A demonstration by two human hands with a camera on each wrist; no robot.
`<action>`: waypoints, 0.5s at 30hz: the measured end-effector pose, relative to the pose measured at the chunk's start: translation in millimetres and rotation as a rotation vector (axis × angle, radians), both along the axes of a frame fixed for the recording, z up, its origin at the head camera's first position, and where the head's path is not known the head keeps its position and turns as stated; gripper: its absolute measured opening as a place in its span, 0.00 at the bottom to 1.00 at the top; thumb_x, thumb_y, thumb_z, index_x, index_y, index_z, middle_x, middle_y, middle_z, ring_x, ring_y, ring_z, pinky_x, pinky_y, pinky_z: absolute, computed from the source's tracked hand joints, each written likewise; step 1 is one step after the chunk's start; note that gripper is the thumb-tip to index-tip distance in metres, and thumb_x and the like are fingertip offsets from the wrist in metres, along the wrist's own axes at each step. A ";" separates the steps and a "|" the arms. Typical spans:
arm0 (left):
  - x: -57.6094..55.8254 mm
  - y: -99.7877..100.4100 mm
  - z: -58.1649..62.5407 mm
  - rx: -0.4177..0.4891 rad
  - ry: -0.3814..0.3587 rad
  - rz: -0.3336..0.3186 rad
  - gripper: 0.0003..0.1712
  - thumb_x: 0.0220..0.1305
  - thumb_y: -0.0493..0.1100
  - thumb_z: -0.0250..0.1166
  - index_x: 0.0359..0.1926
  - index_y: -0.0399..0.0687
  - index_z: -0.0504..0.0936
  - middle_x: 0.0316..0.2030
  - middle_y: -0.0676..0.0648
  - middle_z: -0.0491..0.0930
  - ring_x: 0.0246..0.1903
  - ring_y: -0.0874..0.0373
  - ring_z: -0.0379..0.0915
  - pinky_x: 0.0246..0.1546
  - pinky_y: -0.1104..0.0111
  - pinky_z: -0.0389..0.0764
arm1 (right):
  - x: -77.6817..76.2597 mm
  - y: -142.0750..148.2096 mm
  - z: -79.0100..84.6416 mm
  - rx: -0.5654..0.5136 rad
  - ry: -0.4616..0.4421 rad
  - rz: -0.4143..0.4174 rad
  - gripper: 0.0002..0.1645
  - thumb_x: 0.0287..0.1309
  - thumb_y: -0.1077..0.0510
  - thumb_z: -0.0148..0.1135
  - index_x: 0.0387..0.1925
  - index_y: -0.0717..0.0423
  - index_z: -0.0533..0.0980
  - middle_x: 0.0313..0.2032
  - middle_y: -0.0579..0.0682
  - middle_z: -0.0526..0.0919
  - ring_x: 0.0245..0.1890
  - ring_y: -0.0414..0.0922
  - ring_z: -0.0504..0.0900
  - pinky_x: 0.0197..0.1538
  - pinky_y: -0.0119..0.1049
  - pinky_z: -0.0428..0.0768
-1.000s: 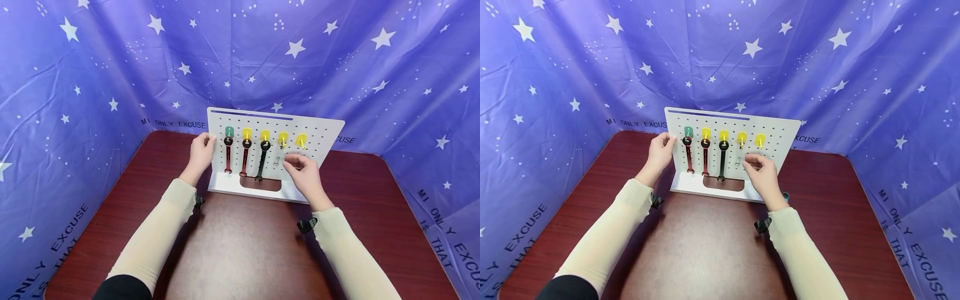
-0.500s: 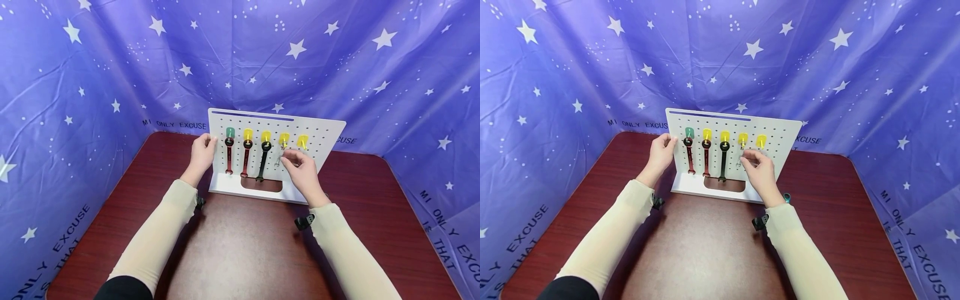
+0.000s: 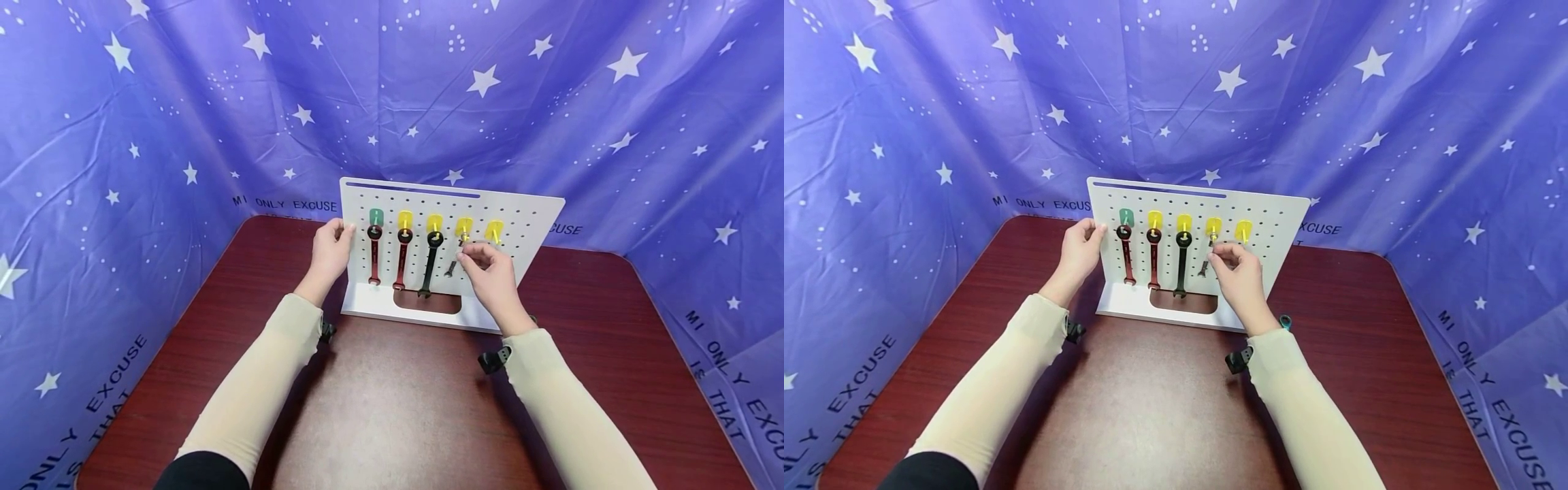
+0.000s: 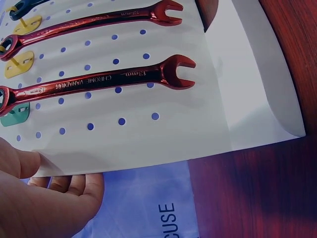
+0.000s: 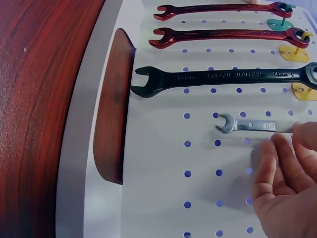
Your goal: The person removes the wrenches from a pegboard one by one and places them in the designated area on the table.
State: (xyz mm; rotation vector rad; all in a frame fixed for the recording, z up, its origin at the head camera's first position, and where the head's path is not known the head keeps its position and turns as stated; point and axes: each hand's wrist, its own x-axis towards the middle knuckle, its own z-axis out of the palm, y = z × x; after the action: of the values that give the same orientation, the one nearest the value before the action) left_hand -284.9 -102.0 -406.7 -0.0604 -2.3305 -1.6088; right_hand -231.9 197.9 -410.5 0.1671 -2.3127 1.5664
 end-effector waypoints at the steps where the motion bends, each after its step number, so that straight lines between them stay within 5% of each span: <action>1: 0.2 0.0 0.0 0.000 0.000 0.001 0.12 0.77 0.41 0.59 0.40 0.34 0.79 0.36 0.32 0.81 0.31 0.53 0.70 0.30 0.66 0.70 | 0.2 -0.2 0.5 -0.005 -0.005 0.003 0.11 0.66 0.61 0.68 0.44 0.67 0.83 0.44 0.59 0.86 0.39 0.43 0.82 0.43 0.27 0.77; 10: 0.1 0.5 0.7 0.005 -0.006 -0.005 0.13 0.77 0.41 0.59 0.40 0.33 0.79 0.37 0.30 0.80 0.31 0.52 0.70 0.30 0.65 0.70 | 22.3 -13.4 28.8 0.015 -0.005 0.042 0.11 0.65 0.69 0.64 0.44 0.77 0.80 0.46 0.68 0.83 0.39 0.46 0.80 0.42 0.26 0.76; 15: -0.2 0.6 0.5 0.001 -0.008 -0.002 0.13 0.77 0.41 0.59 0.39 0.33 0.79 0.36 0.30 0.79 0.31 0.52 0.69 0.31 0.64 0.70 | 18.2 -9.1 17.9 0.032 0.012 0.050 0.09 0.66 0.68 0.64 0.40 0.75 0.81 0.43 0.65 0.83 0.35 0.42 0.78 0.40 0.27 0.75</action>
State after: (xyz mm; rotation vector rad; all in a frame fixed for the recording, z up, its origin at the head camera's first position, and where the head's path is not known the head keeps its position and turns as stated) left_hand -285.2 -101.4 -406.2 -0.0560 -2.3367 -1.6142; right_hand -213.7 188.8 -392.6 0.2428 -2.3426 1.5484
